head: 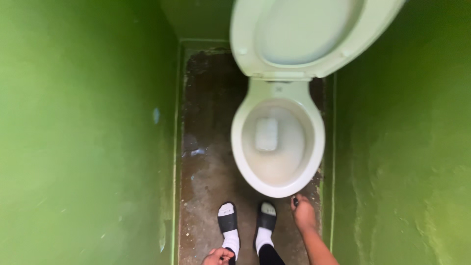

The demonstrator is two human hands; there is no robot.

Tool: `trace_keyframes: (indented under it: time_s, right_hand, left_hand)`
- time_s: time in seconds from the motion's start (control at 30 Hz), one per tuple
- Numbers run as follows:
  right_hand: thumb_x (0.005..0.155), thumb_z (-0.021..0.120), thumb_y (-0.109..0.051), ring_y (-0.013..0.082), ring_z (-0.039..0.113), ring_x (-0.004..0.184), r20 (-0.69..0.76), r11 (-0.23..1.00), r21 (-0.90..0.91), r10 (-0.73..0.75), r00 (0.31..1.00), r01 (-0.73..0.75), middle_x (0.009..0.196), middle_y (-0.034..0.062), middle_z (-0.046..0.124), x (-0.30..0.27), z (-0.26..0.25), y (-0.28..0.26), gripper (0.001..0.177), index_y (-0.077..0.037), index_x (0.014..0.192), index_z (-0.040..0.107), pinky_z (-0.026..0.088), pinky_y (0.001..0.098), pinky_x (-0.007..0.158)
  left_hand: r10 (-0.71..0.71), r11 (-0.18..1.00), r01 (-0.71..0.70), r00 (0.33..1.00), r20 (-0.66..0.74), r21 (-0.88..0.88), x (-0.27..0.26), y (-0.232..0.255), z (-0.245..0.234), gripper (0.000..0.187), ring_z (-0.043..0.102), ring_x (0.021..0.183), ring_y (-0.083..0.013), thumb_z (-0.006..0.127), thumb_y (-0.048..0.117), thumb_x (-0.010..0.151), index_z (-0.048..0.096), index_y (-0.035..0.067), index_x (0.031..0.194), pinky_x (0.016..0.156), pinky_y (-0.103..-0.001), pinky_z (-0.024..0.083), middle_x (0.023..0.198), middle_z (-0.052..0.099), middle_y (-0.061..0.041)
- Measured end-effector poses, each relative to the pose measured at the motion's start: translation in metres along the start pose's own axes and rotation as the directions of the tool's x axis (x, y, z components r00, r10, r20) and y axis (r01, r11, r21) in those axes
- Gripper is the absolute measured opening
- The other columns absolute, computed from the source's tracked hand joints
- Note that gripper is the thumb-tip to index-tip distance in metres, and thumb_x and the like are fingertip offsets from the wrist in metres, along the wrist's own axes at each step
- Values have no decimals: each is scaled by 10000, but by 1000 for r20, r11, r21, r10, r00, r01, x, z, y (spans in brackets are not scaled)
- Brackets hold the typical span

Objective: The person scrubs the inside of a toilet bowl with a toilet brush, then wipes the toilet seat and lid with toilet paper. They flush the toilet, spray air freshener into the bowl, and open the cistern lid to place a red cleaning block inside before closing the lid.

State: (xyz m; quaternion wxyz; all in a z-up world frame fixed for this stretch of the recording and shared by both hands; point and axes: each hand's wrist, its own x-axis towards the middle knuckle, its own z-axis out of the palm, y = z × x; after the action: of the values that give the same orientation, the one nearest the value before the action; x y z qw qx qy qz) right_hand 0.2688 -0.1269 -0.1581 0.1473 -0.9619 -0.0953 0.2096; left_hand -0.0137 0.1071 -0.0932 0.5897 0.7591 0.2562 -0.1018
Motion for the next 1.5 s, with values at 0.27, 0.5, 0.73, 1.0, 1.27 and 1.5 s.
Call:
trace_keyframes:
  time_s: [0.27, 0.5, 0.73, 1.0, 1.27, 1.5]
  right_hand:
    - [976, 659, -317, 451, 691, 968, -88, 987, 120, 115, 989, -104, 1087, 248, 698, 132, -59, 57, 296, -69, 1127, 719, 557, 505, 845]
    - [890, 690, -188, 423, 706, 986, -120, 972, 231, -25, 992, 52, 1110, 257, 710, 288, -118, 53, 368, -78, 1240, 710, 565, 479, 860]
    - [896, 665, -91, 388, 717, 977, -208, 924, 299, -181, 961, 239, 1105, 220, 741, 417, -145, 32, 376, -65, 1269, 712, 559, 461, 834]
    - [876, 706, -134, 388, 705, 921, -217, 948, 262, -125, 968, 181, 1061, 220, 734, 510, -175, 8, 336, -56, 1202, 724, 557, 476, 793]
    - [855, 747, -178, 388, 693, 865, -275, 965, 259, 39, 961, 35, 1016, 220, 727, 569, -202, -9, 309, -47, 1135, 737, 554, 492, 752]
    - [837, 783, -216, 388, 683, 816, -416, 958, -160, -285, 863, 239, 978, 220, 720, 490, -183, 24, 299, -40, 1076, 748, 552, 506, 716]
  left_hand:
    - [-74, 997, 71, 988, -133, -32, 38, 17, 42, 178, 776, 681, -128, 754, 47, 786, 840, 165, 889, 715, -281, 630, 749, 804, -23]
    - [-238, 970, 228, 961, -139, -83, 103, 50, 96, 161, 768, 692, -121, 758, 57, 795, 842, 149, 896, 718, -275, 622, 764, 796, -25]
    - [-313, 947, 298, 940, -138, -123, 154, 73, 130, 145, 761, 704, -114, 762, 66, 804, 843, 134, 903, 722, -268, 613, 780, 789, -27]
    - [-375, 923, 357, 917, -135, -143, 172, 72, 148, 130, 752, 717, -106, 766, 77, 814, 844, 116, 910, 725, -261, 603, 798, 780, -29]
    - [-394, 917, 377, 909, -136, -131, 176, 74, 145, 121, 744, 730, -98, 771, 87, 824, 846, 98, 918, 729, -254, 593, 816, 772, -30]
    - [-334, 941, 326, 938, -95, -90, 194, 85, 140, 118, 736, 741, -91, 775, 97, 832, 847, 83, 925, 732, -248, 584, 831, 765, -32]
